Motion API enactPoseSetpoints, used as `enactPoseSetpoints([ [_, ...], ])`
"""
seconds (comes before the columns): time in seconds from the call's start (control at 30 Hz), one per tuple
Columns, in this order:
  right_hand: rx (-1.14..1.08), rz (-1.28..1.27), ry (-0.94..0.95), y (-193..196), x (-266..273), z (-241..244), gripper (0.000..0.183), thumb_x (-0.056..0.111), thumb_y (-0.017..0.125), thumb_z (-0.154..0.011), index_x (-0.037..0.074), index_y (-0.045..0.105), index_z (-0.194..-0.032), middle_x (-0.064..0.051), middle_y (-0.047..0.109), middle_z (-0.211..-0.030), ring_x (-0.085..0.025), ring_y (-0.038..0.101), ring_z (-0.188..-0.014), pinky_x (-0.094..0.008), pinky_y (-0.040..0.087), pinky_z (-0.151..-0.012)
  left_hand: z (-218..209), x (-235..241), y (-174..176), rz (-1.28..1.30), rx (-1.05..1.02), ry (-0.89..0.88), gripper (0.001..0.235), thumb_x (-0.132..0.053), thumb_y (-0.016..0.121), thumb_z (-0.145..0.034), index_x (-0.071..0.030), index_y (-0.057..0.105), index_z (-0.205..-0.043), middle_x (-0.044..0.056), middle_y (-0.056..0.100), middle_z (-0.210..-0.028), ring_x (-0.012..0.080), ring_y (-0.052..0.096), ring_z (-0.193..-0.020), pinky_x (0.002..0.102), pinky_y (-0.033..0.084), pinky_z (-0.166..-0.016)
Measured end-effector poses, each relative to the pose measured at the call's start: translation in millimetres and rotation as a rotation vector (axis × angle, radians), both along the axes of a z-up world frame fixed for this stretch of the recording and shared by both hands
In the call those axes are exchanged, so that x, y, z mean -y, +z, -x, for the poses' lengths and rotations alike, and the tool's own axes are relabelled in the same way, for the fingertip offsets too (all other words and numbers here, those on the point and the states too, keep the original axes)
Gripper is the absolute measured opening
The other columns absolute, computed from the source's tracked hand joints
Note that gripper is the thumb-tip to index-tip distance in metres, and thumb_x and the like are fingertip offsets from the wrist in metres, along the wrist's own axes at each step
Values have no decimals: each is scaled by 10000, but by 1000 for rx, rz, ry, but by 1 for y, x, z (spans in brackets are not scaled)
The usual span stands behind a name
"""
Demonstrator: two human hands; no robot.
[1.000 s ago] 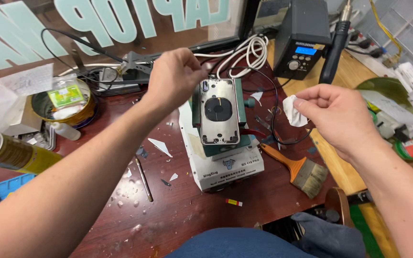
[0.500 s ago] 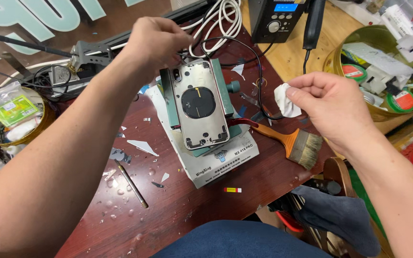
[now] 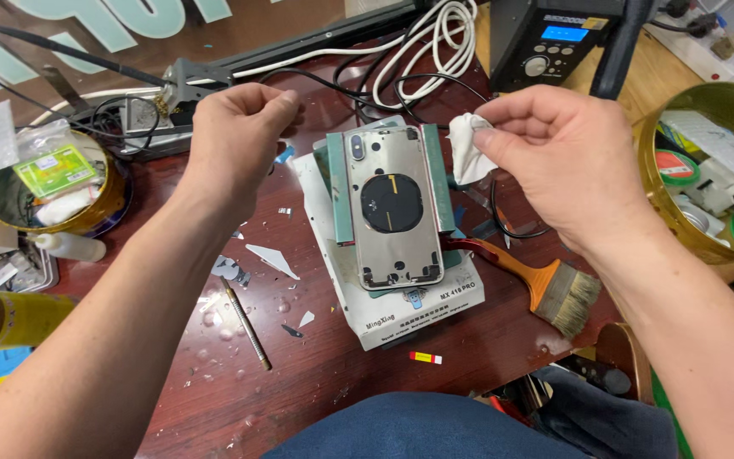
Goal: The person uses a small brush to sweep debris from the back of a smartphone, then sprays a cleaning agent onto a tissue and wipes the phone's back surface. The phone remains clamped in a holder throughout the process.
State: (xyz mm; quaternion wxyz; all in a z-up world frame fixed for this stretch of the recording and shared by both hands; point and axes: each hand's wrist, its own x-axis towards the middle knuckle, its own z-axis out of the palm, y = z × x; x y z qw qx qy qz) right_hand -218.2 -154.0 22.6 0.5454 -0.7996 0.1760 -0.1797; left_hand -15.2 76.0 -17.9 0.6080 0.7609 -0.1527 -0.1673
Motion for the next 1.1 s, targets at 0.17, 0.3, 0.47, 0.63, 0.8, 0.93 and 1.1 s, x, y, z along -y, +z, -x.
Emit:
enactPoseSetpoints([
  [0.17,38,107,70,11,-22,-20,168,47,731,-952,-4,739,-1112,-27,754,-964,-30,675,-815,-192,554,-714,2,-15,7,57,-42,47,187,-217,684,-954,-47,742,-904,20,749,-841,73,660,-729,249,499,-610],
  [0.3,-86,384,51,12,-30,-25,132,112,750,-934,72,797,-1051,-46,758,-845,-92,633,-719,-261,518,-647,9,-27,7,111,-136,85,186,-190,663,-965,-26,716,-893,39,743,-826,108,668,-708,268,522,-620],
  [0.47,-17,822,152,12,-45,-29,114,139,752,-882,102,805,-976,-85,748,-939,-278,682,-867,-388,534,-775,48,-33,-13,105,-287,9,191,-200,680,-945,-26,729,-885,64,730,-799,134,641,-662,297,550,-602],
  [0.63,44,857,228,16,-58,-43,121,147,741,-870,101,804,-962,-91,763,-947,-309,695,-930,-415,539,-847,79,-32,-18,98,-364,-56,218,-213,705,-922,-14,726,-1009,65,739,-825,127,665,-658,292,539,-595],
  [0.8,-64,679,88,5,-65,-62,134,174,718,-873,112,792,-966,-84,749,-951,-273,721,-860,-393,556,-801,89,-26,-11,135,-371,-87,412,-202,730,-875,-31,662,-1244,67,742,-825,128,659,-653,292,532,-575],
  [0.93,59,812,146,-3,-75,-58,111,158,734,-881,90,796,-943,-107,732,-897,-316,701,-880,-428,544,-799,93,-25,-9,141,-341,-104,495,-172,756,-855,-27,638,-1313,51,712,-840,120,650,-686,282,546,-599],
  [1.1,102,1009,371,26,-79,-44,92,164,747,-844,99,803,-876,-80,753,-851,-329,700,-875,-440,550,-805,94,-24,-3,119,-332,-138,567,-140,755,-845,-40,580,-1375,49,695,-866,135,663,-701,288,549,-609],
])
